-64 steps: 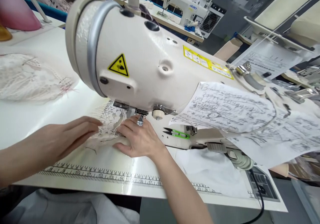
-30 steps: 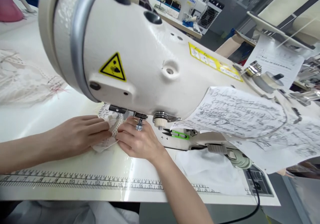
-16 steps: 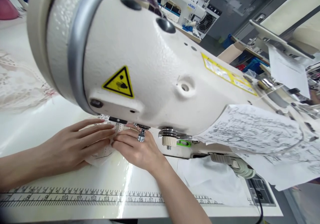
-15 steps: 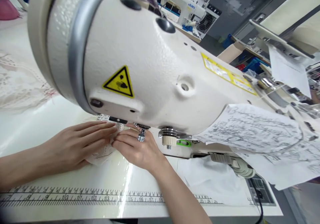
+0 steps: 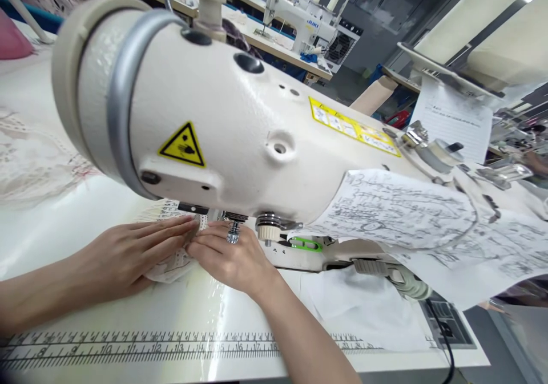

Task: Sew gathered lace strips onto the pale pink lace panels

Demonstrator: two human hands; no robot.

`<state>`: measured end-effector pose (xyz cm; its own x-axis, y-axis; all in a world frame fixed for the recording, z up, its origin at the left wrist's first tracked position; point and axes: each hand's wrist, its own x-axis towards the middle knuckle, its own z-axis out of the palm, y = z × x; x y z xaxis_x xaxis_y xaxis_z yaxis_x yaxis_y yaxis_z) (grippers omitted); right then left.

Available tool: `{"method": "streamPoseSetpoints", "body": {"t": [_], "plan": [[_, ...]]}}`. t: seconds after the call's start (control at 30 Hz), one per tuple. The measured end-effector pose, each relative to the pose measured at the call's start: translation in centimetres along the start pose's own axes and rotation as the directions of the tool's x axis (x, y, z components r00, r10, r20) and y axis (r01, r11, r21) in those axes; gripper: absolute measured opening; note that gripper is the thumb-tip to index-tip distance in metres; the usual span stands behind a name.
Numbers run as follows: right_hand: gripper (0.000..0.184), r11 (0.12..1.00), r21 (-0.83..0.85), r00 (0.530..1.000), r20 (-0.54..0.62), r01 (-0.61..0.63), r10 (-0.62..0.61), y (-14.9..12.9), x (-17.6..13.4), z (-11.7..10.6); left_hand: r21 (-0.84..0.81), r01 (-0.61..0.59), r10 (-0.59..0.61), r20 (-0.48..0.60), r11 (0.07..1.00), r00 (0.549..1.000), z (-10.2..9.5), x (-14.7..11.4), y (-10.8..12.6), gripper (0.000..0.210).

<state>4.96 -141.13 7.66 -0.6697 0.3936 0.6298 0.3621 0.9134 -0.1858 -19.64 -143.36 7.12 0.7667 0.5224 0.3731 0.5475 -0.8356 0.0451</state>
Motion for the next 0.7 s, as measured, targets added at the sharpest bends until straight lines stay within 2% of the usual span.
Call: {"method": "streamPoseSetpoints", "body": {"t": [0.23, 0.37, 0.57, 0.7], "plan": [[0.027, 0.997, -0.066, 0.998, 0.048, -0.043, 0.046, 0.3, -0.6, -0.2, -0.020, 0.009, -0.010, -0.024, 1.000, 1.000, 0.8, 0.2, 0.0, 0.042], [0.023, 0.997, -0.058, 0.996, 0.068, -0.060, 0.064, 0.6, -0.8, -0.3, -0.005, -0.002, 0.002, -0.027, 1.000, 1.000, 0.9, 0.4, 0.0, 0.042], [0.025, 0.996, -0.088, 1.000, 0.007, -0.014, 0.015, 0.1, -0.1, 0.1, 0.024, -0.022, 0.023, -0.067, 0.999, 0.998, 0.6, 0.6, -0.4, 0.048], [0.022, 0.992, -0.127, 1.000, -0.026, 0.012, -0.015, -0.6, 0.4, 0.8, 0.035, 0.016, -0.013, -0.094, 0.999, 0.996, 0.4, 0.4, -0.6, 0.038]]}}
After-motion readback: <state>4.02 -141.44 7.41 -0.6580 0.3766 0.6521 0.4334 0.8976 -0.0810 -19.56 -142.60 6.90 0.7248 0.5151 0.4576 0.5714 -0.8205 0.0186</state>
